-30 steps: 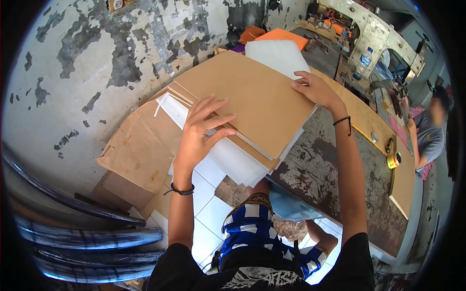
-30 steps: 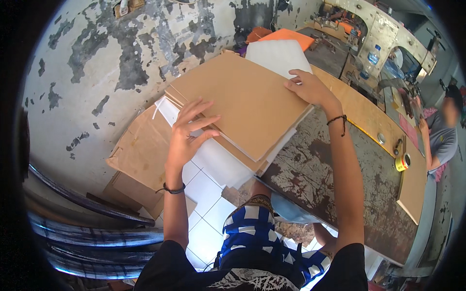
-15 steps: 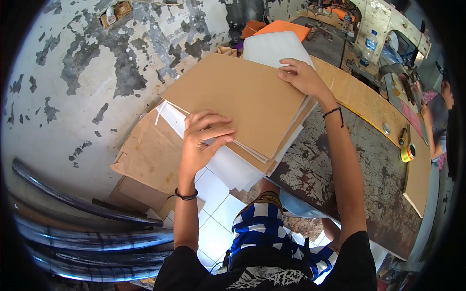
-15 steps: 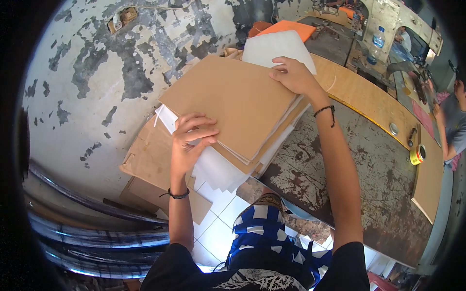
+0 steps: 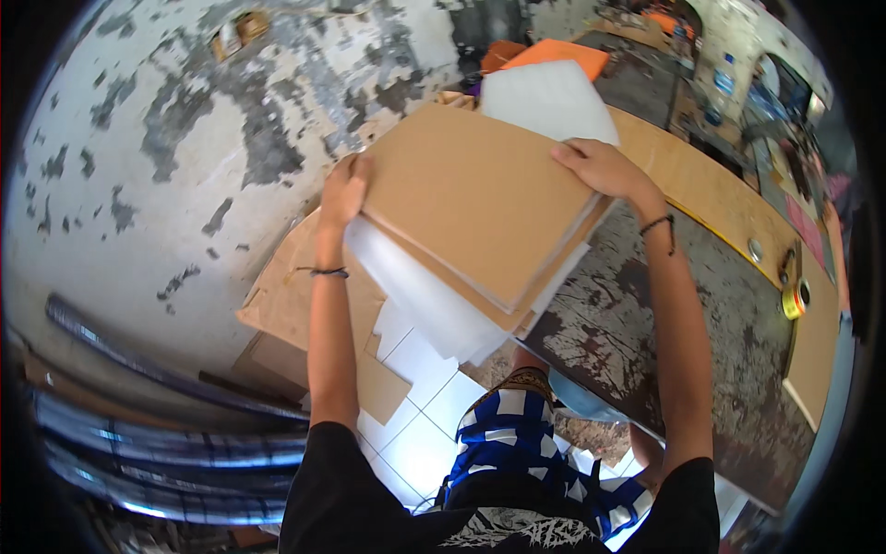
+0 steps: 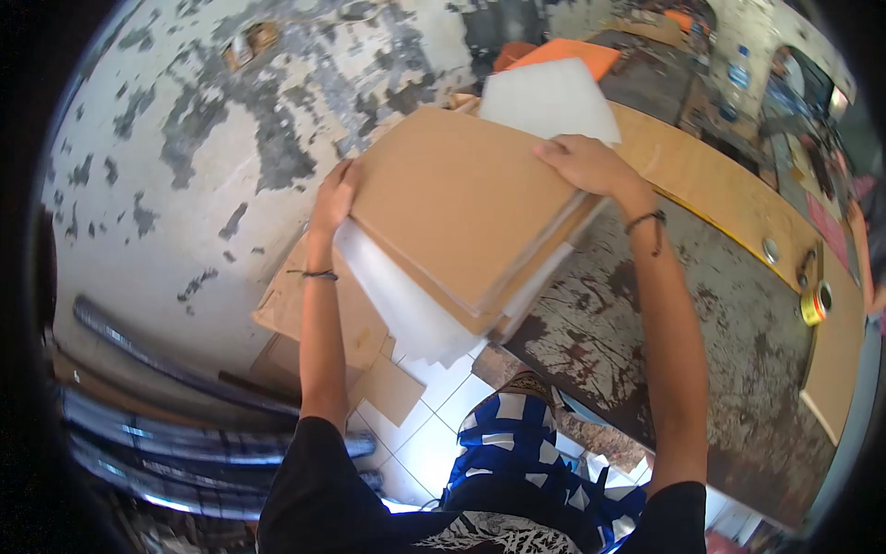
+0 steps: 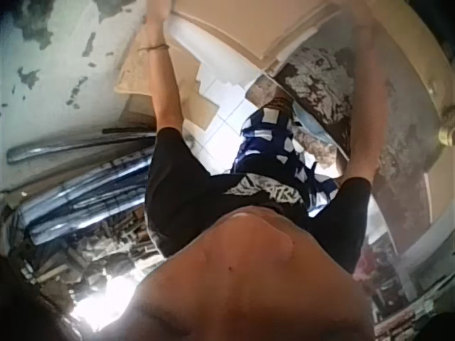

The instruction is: The person applies adhesive from a small can to cardboard sheets and foam pads by hand, then presses the foam onto the cardboard and stacks the assembled pieces.

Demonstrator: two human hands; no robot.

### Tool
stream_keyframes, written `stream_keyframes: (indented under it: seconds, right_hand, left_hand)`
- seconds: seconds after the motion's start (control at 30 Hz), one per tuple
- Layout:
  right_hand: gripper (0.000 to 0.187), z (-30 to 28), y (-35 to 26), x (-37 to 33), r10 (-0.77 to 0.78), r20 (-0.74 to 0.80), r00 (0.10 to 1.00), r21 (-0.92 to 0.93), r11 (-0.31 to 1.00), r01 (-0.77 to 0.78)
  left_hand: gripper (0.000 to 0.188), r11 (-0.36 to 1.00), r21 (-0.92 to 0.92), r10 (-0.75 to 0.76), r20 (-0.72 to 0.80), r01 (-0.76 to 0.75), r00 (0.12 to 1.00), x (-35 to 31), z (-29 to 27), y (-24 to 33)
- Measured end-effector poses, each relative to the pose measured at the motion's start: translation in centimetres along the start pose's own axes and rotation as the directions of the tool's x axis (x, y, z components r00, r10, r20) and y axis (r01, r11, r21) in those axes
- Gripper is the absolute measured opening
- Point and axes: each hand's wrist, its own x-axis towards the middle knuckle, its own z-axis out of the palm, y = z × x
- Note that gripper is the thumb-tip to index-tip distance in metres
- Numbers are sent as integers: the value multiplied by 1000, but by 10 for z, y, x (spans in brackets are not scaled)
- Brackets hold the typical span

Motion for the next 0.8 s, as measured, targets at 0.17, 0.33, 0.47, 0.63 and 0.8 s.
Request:
stream_keyframes:
  seconds: [0.17, 0.33, 0.47, 0.63, 0.8]
  right_hand:
    - [69, 7, 5, 8, -31, -9, 999, -92, 995, 30]
    - [73, 9, 9, -4, 62, -67, 996, -93, 993, -68]
    - [74, 23, 15, 2, 1, -145, 989, -122, 992, -19]
    - [74, 27, 12, -9, 3, -62, 998, -93, 996, -9]
    - [69, 25, 10, -15, 34, -131, 991, -138, 989, -52]
  left_hand:
    - [66, 997, 42, 64, 36, -66, 997, 11, 4, -19]
    - [79, 909, 414, -85, 297, -48, 951, 40, -8, 9]
    - [77, 862, 500, -52, 244, -80, 969, 83, 8, 16]
    - [52, 710, 196, 508, 523, -676, 685, 109, 61, 14]
    - [46, 670, 137, 592, 495, -730, 636, 103, 75, 12]
